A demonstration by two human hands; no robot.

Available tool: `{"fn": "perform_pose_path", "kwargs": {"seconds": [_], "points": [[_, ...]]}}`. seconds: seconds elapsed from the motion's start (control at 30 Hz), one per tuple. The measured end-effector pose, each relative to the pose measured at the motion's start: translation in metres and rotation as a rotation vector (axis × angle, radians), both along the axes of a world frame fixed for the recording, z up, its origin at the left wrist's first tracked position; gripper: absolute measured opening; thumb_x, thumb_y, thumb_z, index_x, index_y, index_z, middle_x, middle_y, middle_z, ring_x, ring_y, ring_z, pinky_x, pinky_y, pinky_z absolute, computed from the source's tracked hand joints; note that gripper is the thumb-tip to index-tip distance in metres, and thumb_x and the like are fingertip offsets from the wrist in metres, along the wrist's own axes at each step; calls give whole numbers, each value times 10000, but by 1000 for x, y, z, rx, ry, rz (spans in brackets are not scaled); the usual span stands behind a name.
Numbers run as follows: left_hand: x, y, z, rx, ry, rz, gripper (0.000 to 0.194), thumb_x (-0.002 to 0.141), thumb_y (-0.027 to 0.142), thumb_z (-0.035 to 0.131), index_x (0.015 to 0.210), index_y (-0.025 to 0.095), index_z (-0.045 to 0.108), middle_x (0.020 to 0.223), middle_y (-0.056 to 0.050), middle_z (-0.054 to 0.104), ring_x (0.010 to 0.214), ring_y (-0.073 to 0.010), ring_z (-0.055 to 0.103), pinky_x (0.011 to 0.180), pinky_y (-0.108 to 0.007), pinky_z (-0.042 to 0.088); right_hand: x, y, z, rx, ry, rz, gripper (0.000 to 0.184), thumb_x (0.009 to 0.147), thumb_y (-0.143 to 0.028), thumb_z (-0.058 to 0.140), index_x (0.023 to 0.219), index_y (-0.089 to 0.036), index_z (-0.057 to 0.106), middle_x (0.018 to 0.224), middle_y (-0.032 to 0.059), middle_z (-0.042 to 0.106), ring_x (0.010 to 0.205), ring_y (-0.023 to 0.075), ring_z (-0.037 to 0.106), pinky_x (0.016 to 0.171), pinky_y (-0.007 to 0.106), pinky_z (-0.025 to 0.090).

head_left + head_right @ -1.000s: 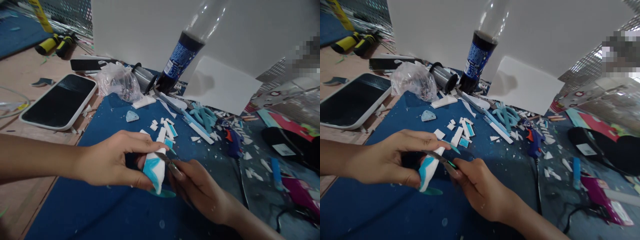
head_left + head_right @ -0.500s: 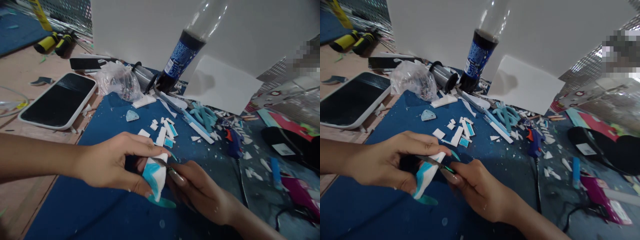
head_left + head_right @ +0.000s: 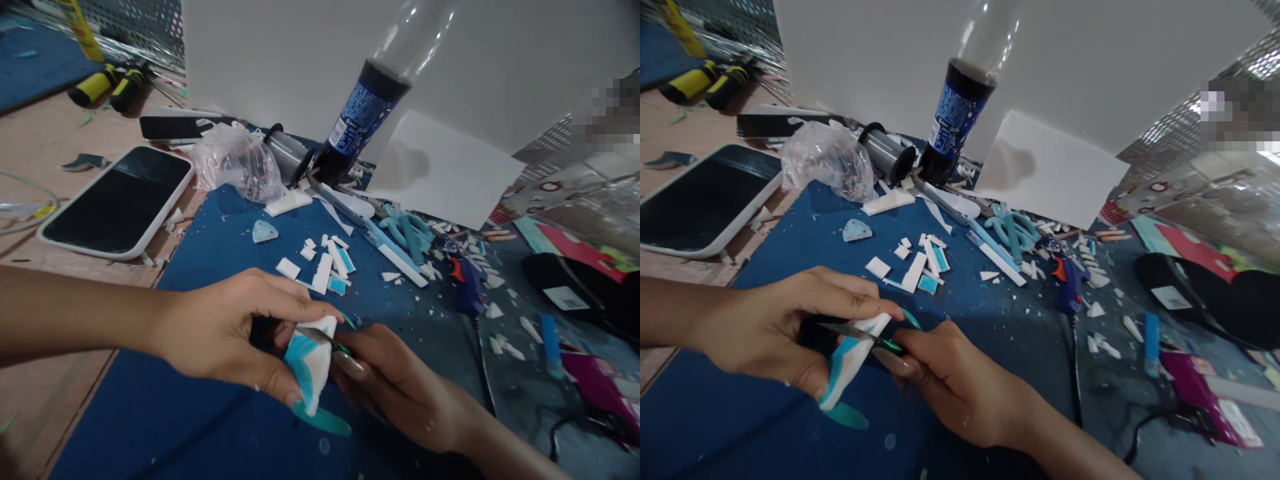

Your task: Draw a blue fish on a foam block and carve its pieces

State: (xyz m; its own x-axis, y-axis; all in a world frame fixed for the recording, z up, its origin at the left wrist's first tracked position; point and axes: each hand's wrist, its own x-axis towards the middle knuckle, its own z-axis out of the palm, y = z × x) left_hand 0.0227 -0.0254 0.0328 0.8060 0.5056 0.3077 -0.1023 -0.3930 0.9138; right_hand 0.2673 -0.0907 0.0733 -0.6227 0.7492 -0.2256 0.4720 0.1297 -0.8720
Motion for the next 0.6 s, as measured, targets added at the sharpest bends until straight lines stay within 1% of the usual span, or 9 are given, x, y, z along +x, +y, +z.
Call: {"fn": "perform_pose_path", "kwargs": {"seconds": [0.1, 0.17, 0.23, 0.27, 0.33, 0.4, 0.5, 0.6], "points": [[0, 2, 2, -110, -71, -107, 299, 1006, 386, 765, 1142, 122, 796, 887, -89, 699, 743, -186, 657, 671, -284, 585, 0, 3, 1, 46, 16, 46, 554, 1153, -606, 280, 824, -225, 512, 669, -30, 550, 566, 97, 477, 557, 239, 396], [0, 2, 3, -145, -84, -116, 242, 988, 329, 789, 1118, 125, 796, 902, -83, 689, 751, -182, 655, 677, -278, 588, 0, 5, 2, 76, 8, 88, 541, 1158, -590, 277, 827, -227, 506, 678, -25, 562, 576, 102, 484, 567, 244, 396], [-1, 1, 4, -176, -81, -135, 225, 977, 283, 800, 1154, 145, 797, 932, -82, 689, 797, -193, 682, 717, -286, 613, 0, 6, 2, 83, -6, 120, 540, 1160, -584, 272, 829, -228, 509, 684, -16, 585, 581, 106, 499, 575, 247, 404], [-1, 1, 3, -185, -83, -144, 251, 970, 264, 807, 1201, 165, 793, 945, -80, 692, 829, -202, 695, 738, -291, 622, 0, 6, 2, 78, -8, 128, 545, 1157, -592, 270, 829, -229, 509, 685, -11, 596, 584, 109, 510, 576, 248, 409], [-2, 0, 2, -188, -93, -150, 363, 964, 250, 819, 1322, 217, 765, 960, -74, 700, 870, -208, 705, 767, -293, 626, 1, 6, 3, 67, 0, 125, 555, 1152, -610, 265, 825, -232, 508, 693, 1, 614, 595, 116, 533, 575, 247, 417], [-3, 0, 1, -183, -118, -144, 454, 983, 289, 809, 1427, 264, 717, 970, -71, 704, 885, -202, 701, 775, -285, 618, 1, 6, 3, 58, 18, 129, 558, 1149, -618, 266, 822, -234, 504, 695, 4, 610, 597, 120, 533, 575, 249, 418], [-4, 1, -2, -158, -148, -136, 521, 1009, 360, 783, 1510, 292, 657, 1005, -80, 716, 837, -171, 681, 740, -245, 595, 3, 8, 1, 10, 71, 135, 525, 1151, -600, 309, 824, -233, 492, 658, -23, 549, 564, 114, 491, 581, 248, 409], [-6, 3, -3, -69, -155, -116, 595, 1000, 369, 792, 1562, 334, 599, 1094, -97, 744, 836, -168, 673, 762, -246, 586, 5, 9, -1, -50, 126, 108, 473, 1150, -571, 373, 838, -232, 481, 655, -45, 509, 548, 100, 469, 589, 239, 406]]}}
